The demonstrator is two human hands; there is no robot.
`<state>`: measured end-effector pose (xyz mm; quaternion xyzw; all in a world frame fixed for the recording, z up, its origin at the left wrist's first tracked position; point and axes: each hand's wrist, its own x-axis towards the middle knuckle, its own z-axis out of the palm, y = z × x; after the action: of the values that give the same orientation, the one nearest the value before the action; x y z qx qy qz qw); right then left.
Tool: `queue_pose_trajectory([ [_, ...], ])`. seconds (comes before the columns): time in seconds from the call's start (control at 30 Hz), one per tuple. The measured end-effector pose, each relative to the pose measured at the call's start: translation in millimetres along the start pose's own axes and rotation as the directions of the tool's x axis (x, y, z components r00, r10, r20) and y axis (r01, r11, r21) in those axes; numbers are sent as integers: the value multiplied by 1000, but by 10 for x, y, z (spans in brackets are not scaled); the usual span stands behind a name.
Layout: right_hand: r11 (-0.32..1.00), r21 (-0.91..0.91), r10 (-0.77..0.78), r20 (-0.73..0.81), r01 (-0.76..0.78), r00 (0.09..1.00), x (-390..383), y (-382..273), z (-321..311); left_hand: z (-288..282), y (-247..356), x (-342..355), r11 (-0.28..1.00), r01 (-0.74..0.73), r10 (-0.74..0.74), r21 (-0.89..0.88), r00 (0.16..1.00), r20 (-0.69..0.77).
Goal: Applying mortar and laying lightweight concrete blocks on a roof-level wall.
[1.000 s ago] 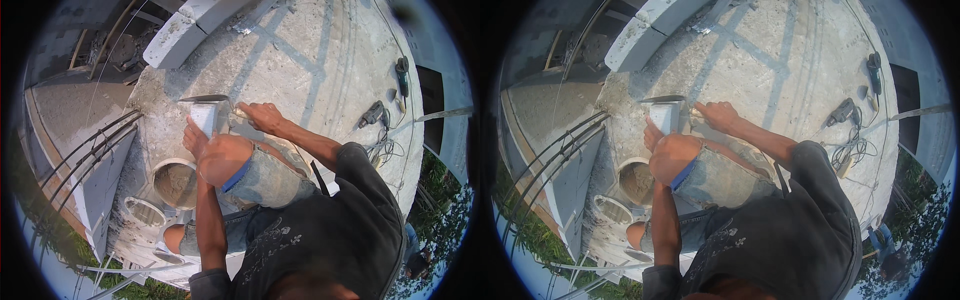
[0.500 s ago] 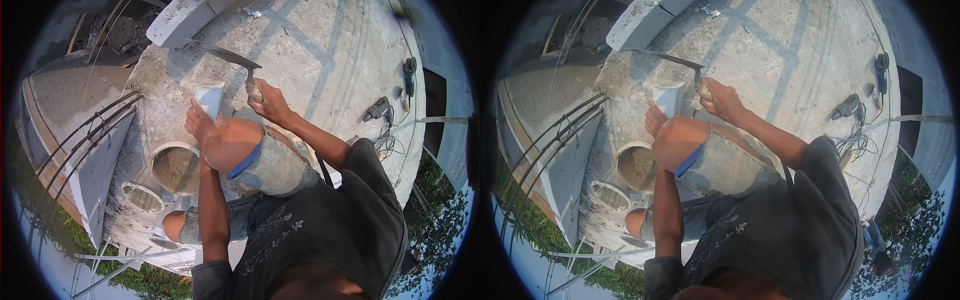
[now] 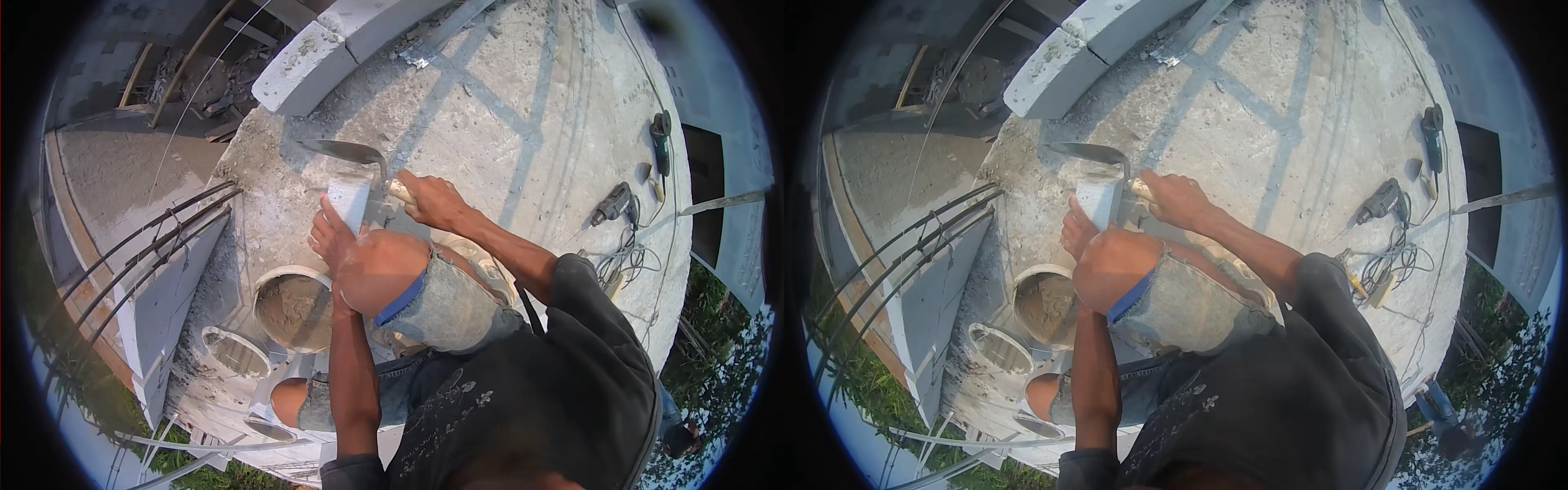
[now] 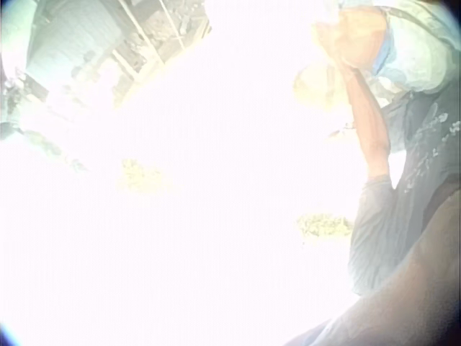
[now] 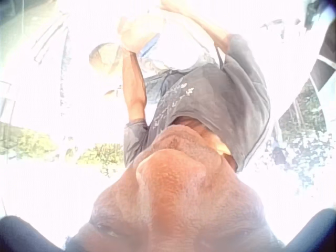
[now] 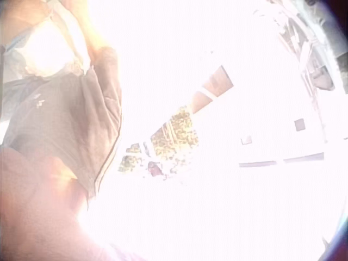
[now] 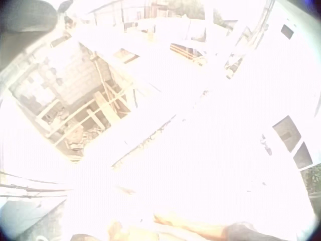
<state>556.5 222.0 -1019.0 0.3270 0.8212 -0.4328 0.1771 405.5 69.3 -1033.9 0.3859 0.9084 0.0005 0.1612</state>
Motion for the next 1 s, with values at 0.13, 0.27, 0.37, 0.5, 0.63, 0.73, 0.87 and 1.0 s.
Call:
queue_pose_trajectory([
  [0.13, 895, 378, 17, -561, 238, 827, -306, -359, 116, -16, -158, -184, 999, 33, -32, -22, 996, 78],
  [0.27, 993, 115, 12, -239, 16, 971, -239, 117, 359, 10, -18, -200, 1000, 10, -9, -9, 994, 110],
  [0.37, 988, 126, 96, -83, -85, 992, -299, -302, 332, -207, -39, -83, 1000, 14, -15, 22, 997, 76],
  [0.5, 865, 463, 126, -571, 192, 811, -316, -9, 459, -130, -13, -200, 996, -70, 72, -57, 996, 43],
  [0.63, 996, -4, 84, -10, -84, 996, 24, 194, 228, -55, -168, -157, 995, 55, -68, 80, 983, 171],
  [0.73, 892, 416, 86, -541, 177, 836, -430, -362, 83, -245, -160, -296, 998, -60, 60, -16, 997, 56],
  [0.87, 991, 20, 133, 3, -133, 991, -184, 287, 536, -51, -36, -169, 997, -78, 78, -9, 993, 84],
  [1.0, 945, 327, 105, -336, 11, 936, -327, -144, 291, 54, -362, -389, 998, -8, -1, 56, 987, 161],
])
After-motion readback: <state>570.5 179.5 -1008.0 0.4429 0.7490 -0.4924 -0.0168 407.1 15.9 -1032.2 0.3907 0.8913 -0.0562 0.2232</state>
